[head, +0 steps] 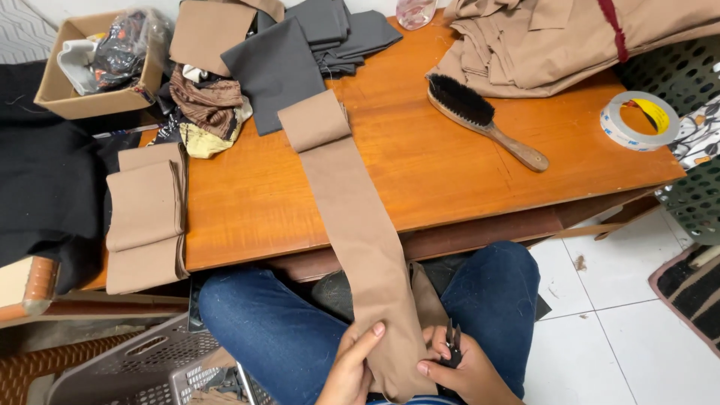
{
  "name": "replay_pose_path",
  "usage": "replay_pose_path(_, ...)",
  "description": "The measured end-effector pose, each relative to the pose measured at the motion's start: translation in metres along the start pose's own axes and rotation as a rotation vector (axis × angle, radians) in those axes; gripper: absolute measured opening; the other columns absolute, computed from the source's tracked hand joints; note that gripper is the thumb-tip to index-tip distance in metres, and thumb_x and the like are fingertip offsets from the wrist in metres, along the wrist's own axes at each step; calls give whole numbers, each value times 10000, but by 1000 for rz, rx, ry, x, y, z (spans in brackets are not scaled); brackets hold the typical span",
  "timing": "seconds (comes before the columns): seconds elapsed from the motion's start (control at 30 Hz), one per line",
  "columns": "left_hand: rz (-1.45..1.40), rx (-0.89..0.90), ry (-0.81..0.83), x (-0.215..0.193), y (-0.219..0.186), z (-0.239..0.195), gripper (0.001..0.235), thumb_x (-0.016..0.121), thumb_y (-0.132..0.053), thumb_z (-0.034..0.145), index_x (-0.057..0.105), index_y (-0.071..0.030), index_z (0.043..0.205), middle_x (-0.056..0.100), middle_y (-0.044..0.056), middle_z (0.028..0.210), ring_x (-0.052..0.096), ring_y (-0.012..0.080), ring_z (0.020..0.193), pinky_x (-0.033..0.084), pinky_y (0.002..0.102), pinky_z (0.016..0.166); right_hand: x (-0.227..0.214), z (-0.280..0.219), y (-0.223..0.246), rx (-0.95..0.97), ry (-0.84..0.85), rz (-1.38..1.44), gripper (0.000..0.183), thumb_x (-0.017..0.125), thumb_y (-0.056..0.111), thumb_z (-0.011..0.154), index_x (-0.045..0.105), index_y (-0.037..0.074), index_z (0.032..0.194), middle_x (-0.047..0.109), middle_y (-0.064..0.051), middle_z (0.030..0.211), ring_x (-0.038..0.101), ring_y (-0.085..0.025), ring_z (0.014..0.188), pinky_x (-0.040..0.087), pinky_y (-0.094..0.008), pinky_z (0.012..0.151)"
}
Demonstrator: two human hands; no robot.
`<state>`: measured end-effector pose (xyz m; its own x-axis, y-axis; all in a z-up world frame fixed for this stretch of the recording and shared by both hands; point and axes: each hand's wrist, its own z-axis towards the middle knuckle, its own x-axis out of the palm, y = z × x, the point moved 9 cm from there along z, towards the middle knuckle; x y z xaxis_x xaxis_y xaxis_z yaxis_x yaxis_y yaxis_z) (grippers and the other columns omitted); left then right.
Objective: Cutting a long strip of brown fabric into smaller rectangular pieces using scissors
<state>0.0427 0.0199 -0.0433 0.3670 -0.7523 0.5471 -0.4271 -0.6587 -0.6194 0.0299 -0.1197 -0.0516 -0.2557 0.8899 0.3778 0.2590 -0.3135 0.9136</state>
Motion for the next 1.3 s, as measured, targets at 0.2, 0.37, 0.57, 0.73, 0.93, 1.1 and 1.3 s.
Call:
replay_pose_path(0.2, 81, -160, -41, 2, 16, -8, 224, 592, -34, 717, 638, 78, 904, 669, 169, 878, 609, 239, 792, 468, 327, 732, 0, -12, -4, 15, -47, -43, 373, 629, -82, 756, 331, 108, 637, 328, -15, 639, 321, -116, 572, 307, -241, 542)
replay_pose_path(0.37, 167, -25, -136, -12, 16, -6, 106, 587, -37, 709, 621, 56, 747, 662, 167, 744, 608, 224, 680, 474, 310, 629, -13, -20, 9, -57, -207, -233, 365, 615, -94, 697, 326, 117, 625, 528, -69, 699, 361, -90, 511, 344, -219, 559)
replay_pose_path(0.57, 191, -153, -92, 13, 10, -21, 330, 631, -45, 611, 614, 31, 932, 660, 154, 860, 609, 241, 764, 477, 324, 693, -11, -26, 5, -65, -191, -226, 360, 620, -84, 706, 332, 124, 645, 482, -56, 730, 336, -57, 485, 320, -198, 532)
replay_pose_path(0.73, 152, -167, -44, 17, 17, -24, 289, 668, -17, 618, 621, 5, 902, 662, 139, 846, 607, 217, 727, 485, 319, 664, 3, -27, 15, -70, -120, -197, 358, 610, -87, 710, 327, 122, 646, 388, -23, 638, 364, -97, 541, 357, -223, 515)
replay_pose_path(0.93, 162, -170, 34, 19, 24, -26, 234, 697, 4, 581, 635, 21, 806, 655, 137, 752, 607, 206, 659, 494, 301, 615, 2, -28, 10, -70, -121, -194, 360, 613, -81, 710, 321, 123, 656, 397, -23, 671, 342, -99, 560, 328, -223, 578)
replay_pose_path(1.1, 166, -226, 17, 22, 26, -26, 226, 701, 12, 580, 637, 58, 791, 669, 182, 761, 619, 206, 643, 511, 299, 622, -2, -25, 14, -78, -135, -133, 314, 606, -24, 734, 332, 108, 655, 495, -79, 709, 431, -110, 516, 446, -225, 453)
replay_pose_path(1.3, 177, -184, 31, 22, 30, -14, 224, 704, -32, 595, 682, 64, 796, 665, 143, 739, 600, 193, 628, 488, 291, 579, -9, -10, -10, 98, -167, 228, 463, 312, 527, 820, 348, 84, 688, 368, -84, 515, 360, -178, 339, 295, -268, 349)
